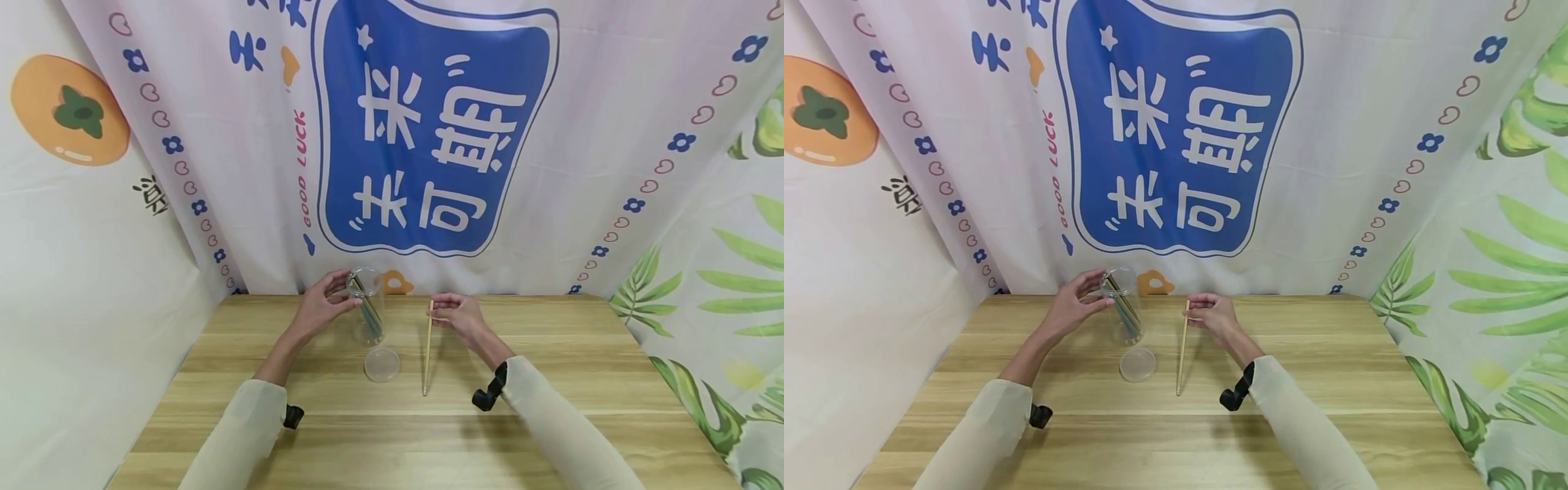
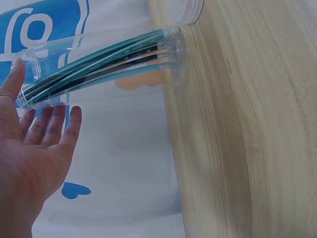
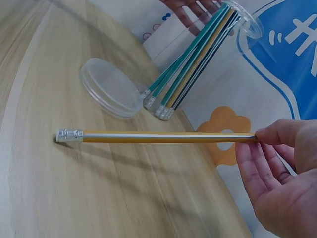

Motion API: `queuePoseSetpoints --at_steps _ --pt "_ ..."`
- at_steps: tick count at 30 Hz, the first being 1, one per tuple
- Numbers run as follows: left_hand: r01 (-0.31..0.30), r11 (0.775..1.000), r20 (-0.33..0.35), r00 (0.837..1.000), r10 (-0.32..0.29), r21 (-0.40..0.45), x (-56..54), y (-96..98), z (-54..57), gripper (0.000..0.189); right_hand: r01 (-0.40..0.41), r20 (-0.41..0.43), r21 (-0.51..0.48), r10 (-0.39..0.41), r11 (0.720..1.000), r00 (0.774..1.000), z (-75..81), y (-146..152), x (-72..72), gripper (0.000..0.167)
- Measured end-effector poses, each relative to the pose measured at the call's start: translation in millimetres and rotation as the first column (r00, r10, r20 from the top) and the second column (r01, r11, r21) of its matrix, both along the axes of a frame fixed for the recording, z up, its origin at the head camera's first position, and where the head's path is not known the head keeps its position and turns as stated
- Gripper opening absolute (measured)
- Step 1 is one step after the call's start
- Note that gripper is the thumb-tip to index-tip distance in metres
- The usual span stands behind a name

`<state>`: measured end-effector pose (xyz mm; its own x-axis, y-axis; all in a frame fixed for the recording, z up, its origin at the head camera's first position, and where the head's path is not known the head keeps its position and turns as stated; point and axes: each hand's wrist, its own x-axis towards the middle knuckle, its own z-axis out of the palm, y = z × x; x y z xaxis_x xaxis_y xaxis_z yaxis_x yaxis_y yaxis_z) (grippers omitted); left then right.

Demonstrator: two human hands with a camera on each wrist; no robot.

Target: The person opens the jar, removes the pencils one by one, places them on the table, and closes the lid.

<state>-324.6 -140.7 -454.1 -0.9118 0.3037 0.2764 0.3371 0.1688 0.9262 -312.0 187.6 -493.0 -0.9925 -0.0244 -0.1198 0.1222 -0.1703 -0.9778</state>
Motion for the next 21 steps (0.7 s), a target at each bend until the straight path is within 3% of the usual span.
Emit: queuePoseSetpoints --at_steps 11,21 --pt "-0.005 1.000 0.005 1.000 0.005 -0.007 0.0 -0.9 -3.2 0.076 0.024 -0.029 0.139 -0.020 0.990 0.999 -14.3 -6 -4.4 0.042" --pt "-0.004 1.000 0.006 1.000 0.004 -0.017 -0.5 -1.7 -2.7 0.076 0.016 -0.014 0.201 -0.013 0.980 1.000 -31.3 -10 -6.3 0.040"
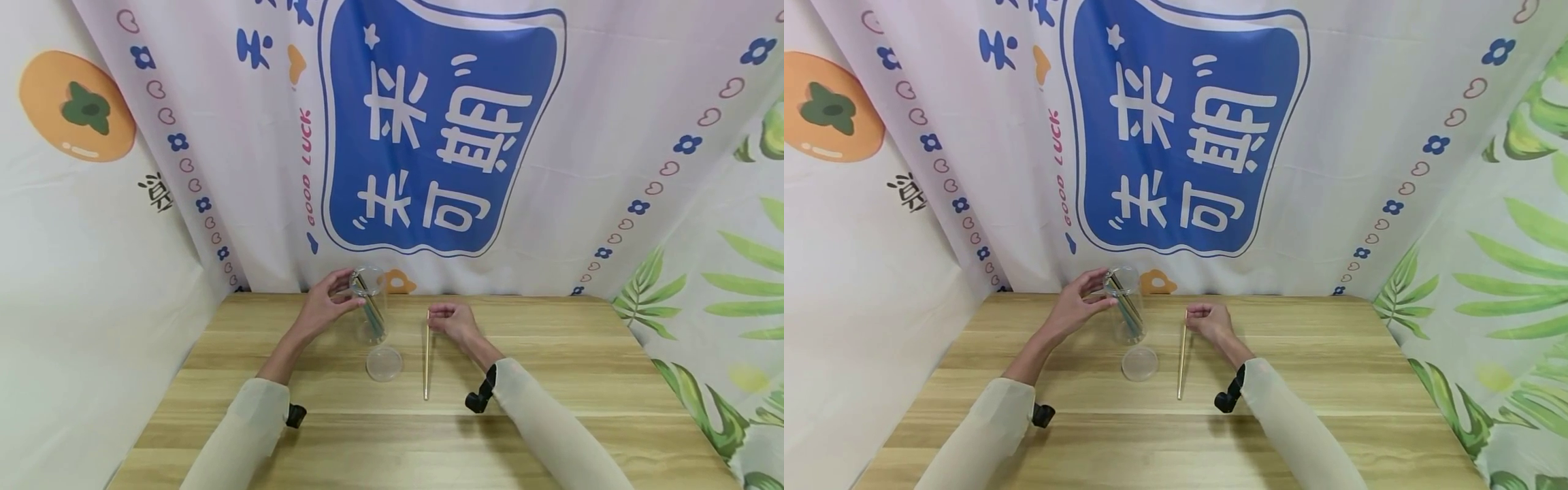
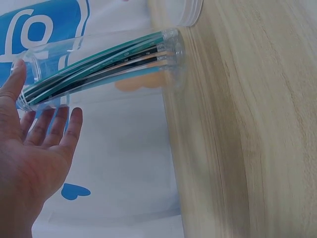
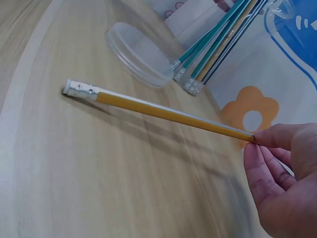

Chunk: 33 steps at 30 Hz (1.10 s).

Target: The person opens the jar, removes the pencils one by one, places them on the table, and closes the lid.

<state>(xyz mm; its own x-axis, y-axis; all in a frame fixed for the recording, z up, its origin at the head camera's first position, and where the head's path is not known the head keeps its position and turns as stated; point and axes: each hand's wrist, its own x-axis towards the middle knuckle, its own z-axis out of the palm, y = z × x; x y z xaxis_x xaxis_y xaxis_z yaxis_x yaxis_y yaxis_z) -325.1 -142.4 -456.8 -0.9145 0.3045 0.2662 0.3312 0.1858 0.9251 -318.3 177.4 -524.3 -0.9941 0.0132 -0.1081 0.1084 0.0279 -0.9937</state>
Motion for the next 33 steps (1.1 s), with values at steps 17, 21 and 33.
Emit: queuePoseSetpoints --at_steps 17,21,33 --pt "0.007 1.000 -0.013 1.000 -0.007 0.018 -1.5 3.5 -0.2 0.074 0.040 -0.117 0.348 0.001 0.937 0.993 -10.1 -9 3.4 0.021" --pt "0.006 1.000 -0.013 1.000 -0.006 0.017 -0.9 3.0 -0.8 0.074 0.053 -0.137 0.404 0.004 0.913 0.991 -10.7 -12 3.9 0.020" --pt "-0.005 1.000 -0.010 1.000 0.005 0.013 -0.9 2.2 -2.5 0.073 0.114 -0.172 0.522 -0.026 0.845 0.985 -10.2 -23 5.1 0.015"
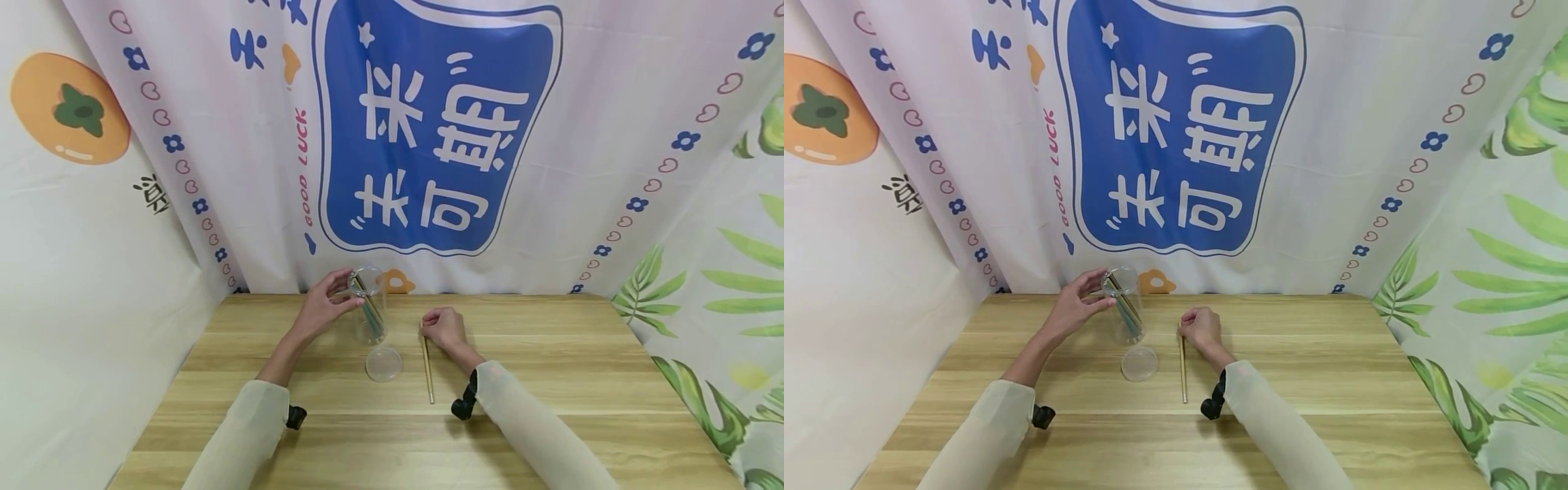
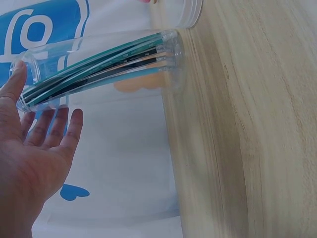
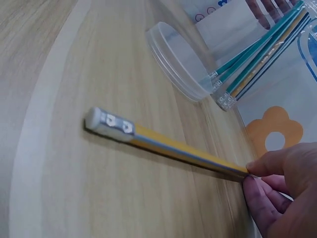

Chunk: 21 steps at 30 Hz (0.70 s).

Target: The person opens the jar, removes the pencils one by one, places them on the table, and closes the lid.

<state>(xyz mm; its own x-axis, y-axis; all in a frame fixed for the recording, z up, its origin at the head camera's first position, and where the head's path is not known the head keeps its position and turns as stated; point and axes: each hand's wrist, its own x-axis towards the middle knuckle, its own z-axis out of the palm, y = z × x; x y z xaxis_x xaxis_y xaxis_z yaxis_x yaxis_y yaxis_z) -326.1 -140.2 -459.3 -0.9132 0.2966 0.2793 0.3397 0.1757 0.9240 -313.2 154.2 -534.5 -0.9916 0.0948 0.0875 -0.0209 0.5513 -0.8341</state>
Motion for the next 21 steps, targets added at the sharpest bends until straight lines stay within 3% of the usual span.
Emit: queuePoseSetpoints --at_steps 10,21 --pt "0.001 1.000 -0.005 1.000 -0.001 -0.003 1.0 1.9 1.4 0.074 0.065 -0.005 0.084 -0.065 0.994 0.998 0.8 -5.6 1.3 0.011" --pt "-0.011 1.000 -0.024 1.000 0.010 -0.008 0.0 3.7 1.4 0.074 0.077 -0.017 0.087 -0.075 0.993 0.997 -1.5 -5.9 2.3 0.014"
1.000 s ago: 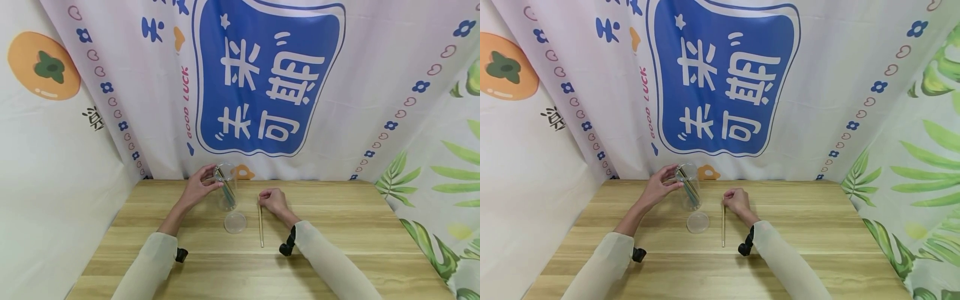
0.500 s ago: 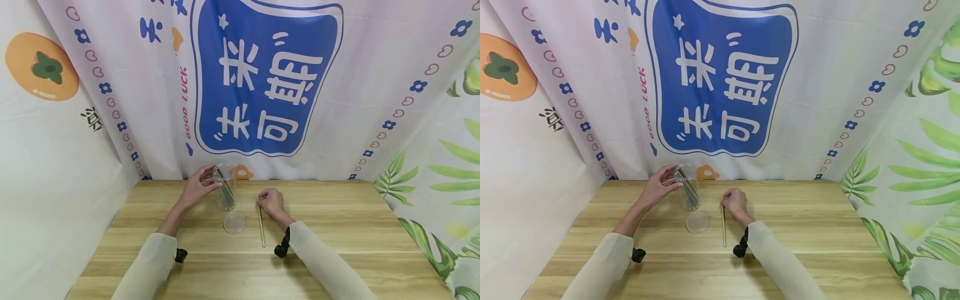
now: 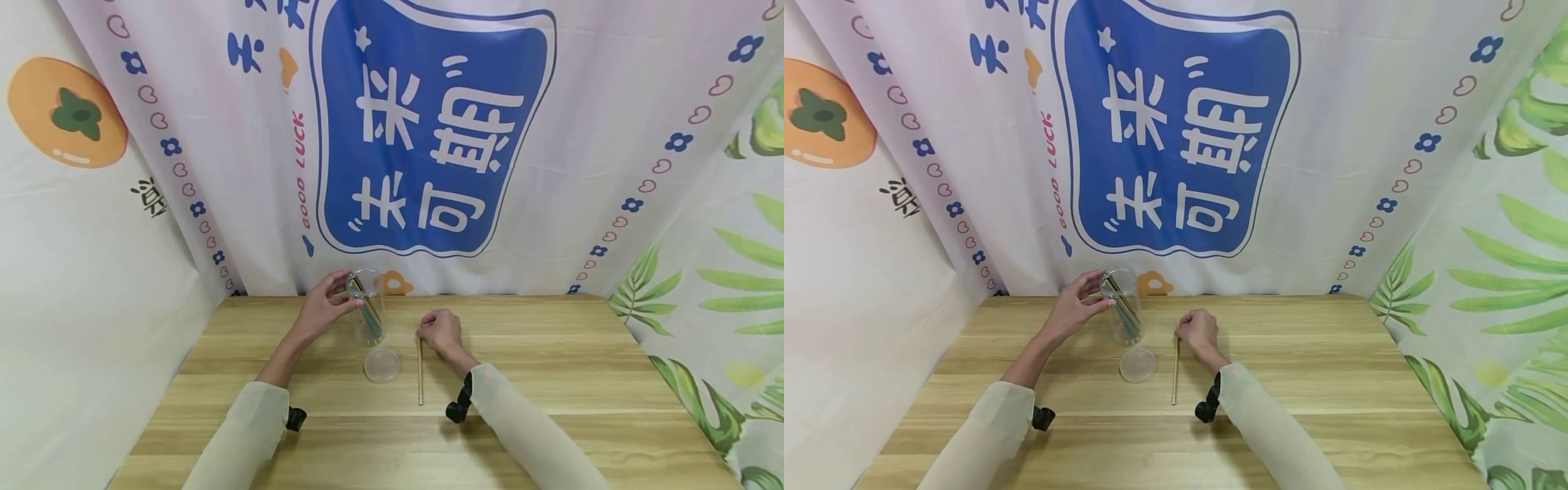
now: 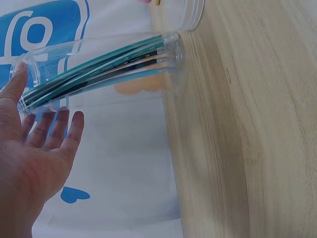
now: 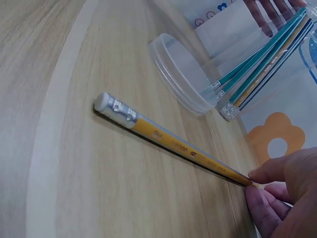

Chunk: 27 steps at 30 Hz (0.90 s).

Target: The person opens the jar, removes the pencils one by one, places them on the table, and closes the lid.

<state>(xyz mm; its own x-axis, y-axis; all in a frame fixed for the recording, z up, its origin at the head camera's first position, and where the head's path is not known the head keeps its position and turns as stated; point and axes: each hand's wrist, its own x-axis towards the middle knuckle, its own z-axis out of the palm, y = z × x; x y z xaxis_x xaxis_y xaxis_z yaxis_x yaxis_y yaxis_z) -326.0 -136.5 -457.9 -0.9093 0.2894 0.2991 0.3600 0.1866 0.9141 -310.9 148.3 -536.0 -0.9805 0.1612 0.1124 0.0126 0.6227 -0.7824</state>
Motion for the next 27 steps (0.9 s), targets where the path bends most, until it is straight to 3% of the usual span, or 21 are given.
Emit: queuePoseSetpoints --at_steps 9,19,27 --pt "-0.003 1.000 0.005 1.000 0.003 0.002 0.6 0.8 -1.2 0.075 -0.039 -0.001 -0.049 0.039 0.998 0.999 4.1 4 3.3 0.017" --pt "-0.021 1.000 0.023 1.000 0.021 -0.002 1.2 2.1 1.3 0.075 -0.122 -0.041 -0.190 0.117 0.974 0.992 29.3 2 3.3 0.021" --pt "-0.022 1.000 0.030 0.999 0.022 0.014 1.9 2.5 0.1 0.074 -0.248 -0.188 -0.181 0.214 0.952 0.958 56.0 -5 1.7 0.013"
